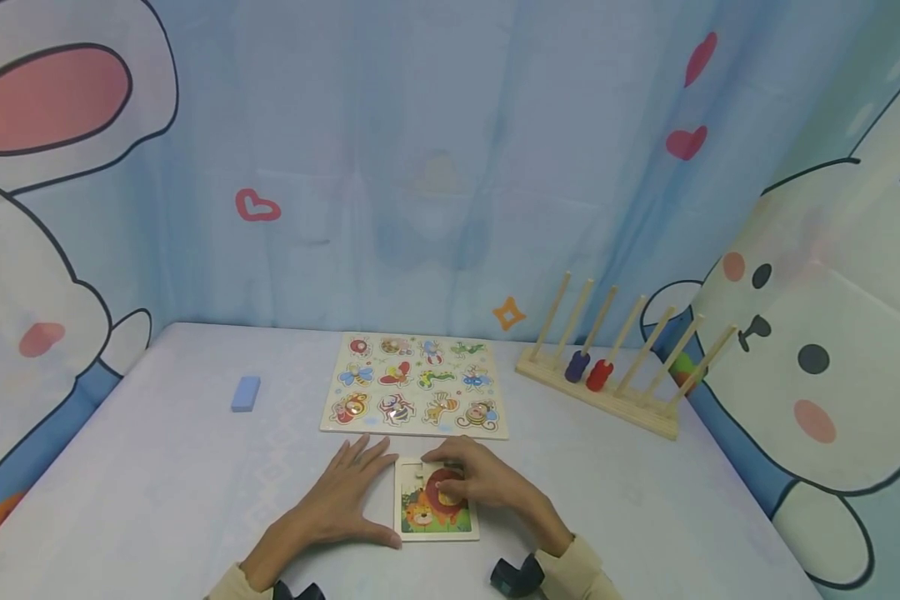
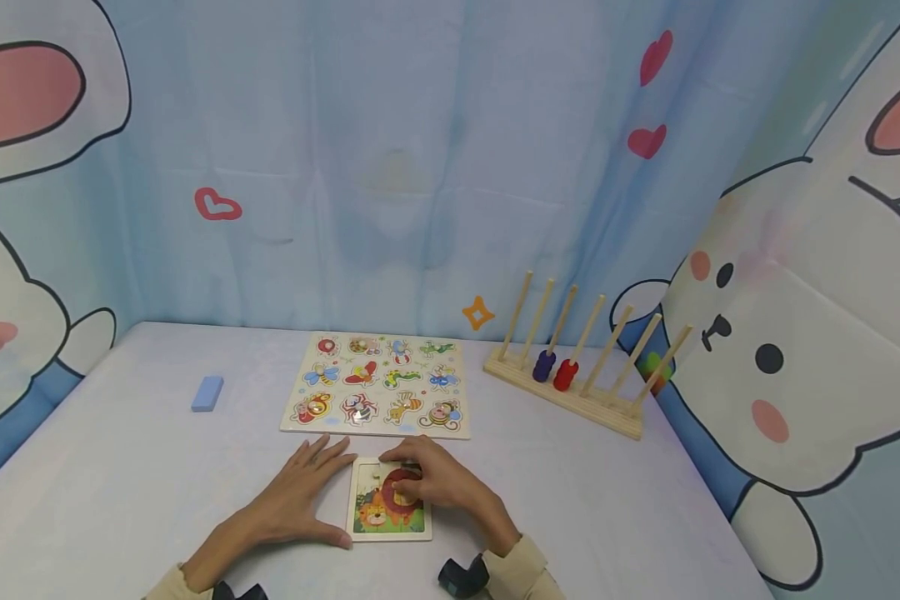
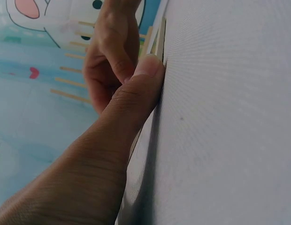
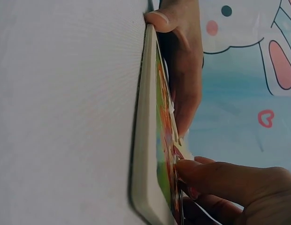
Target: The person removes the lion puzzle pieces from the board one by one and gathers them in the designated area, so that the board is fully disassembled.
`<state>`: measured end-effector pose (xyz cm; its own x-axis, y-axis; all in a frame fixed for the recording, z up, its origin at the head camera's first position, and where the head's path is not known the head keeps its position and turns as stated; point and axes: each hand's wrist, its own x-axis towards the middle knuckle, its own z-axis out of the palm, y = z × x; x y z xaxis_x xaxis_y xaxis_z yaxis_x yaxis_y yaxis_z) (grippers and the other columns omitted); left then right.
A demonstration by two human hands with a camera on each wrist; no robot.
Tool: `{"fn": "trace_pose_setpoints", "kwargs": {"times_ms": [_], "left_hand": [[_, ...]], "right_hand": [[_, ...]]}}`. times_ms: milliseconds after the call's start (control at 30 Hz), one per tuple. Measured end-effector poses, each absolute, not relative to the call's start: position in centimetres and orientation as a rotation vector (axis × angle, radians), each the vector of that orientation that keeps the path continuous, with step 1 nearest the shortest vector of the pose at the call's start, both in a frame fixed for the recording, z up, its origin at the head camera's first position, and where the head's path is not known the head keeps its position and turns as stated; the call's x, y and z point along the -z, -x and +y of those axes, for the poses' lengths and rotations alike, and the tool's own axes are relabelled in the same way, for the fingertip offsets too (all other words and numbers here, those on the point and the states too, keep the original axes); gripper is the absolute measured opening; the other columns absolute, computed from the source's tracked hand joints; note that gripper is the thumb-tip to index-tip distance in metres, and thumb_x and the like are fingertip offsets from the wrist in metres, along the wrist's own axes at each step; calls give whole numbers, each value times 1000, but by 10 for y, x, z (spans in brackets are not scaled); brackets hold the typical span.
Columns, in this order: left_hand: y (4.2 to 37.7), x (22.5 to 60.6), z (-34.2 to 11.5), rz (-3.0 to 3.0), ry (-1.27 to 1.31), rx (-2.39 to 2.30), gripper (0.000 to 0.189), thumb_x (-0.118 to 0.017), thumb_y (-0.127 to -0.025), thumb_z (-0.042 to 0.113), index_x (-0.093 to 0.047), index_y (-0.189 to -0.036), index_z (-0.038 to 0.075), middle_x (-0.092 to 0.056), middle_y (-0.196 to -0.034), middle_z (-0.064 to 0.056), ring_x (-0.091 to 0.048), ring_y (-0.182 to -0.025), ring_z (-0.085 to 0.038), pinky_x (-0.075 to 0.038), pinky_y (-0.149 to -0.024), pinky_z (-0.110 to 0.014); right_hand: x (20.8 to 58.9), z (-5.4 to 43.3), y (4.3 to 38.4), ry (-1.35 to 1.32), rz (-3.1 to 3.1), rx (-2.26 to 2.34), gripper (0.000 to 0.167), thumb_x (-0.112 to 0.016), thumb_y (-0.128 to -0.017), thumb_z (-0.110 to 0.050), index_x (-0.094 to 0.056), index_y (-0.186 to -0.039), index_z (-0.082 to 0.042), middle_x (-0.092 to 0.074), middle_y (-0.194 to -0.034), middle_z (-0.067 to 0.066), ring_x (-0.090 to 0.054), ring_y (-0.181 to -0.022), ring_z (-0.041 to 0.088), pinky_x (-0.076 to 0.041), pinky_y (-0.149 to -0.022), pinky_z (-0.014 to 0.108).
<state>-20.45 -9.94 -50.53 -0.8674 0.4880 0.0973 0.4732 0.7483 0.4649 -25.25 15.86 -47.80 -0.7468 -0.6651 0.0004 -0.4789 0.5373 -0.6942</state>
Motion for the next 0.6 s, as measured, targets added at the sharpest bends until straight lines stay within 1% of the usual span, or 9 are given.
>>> {"fn": "trace_pose_setpoints", "kwargs": {"times_ms": [267,500,600], "left_hand": [[205,506,-99,2913,-791,-752,112,-64,-59,83,-39,-147,18,-24,-158,-5,-10,-146,-35,-5,-118,-54],[204,505,-99,2917,-802,-763,112,-65,-59,82,-39,-147,17,-25,-158,-6,-11,-146,-36,-5,-118,-55],[204,505,-98,2918,-801,-762,112,-65,-59,82,-39,-146,17,-25,-158,-6,-11,-146,-36,-5,-118,-55]], "right_hand": [[478,156,252,954,2558,925,39,-70,-86,-14,-65,-124,-14,-58,-107,-8,-48,-96,10,-45,-86,26],[481,158,253,953,2574,950,36,-70,-89,-20,-65,-124,-13,-62,-107,-8,-50,-93,7,-47,-82,24],[480,161,253,935,2561,1018,37,-69,-89,-19,-64,-124,-11,-64,-107,-7,-53,-91,8,-48,-82,25]]}}
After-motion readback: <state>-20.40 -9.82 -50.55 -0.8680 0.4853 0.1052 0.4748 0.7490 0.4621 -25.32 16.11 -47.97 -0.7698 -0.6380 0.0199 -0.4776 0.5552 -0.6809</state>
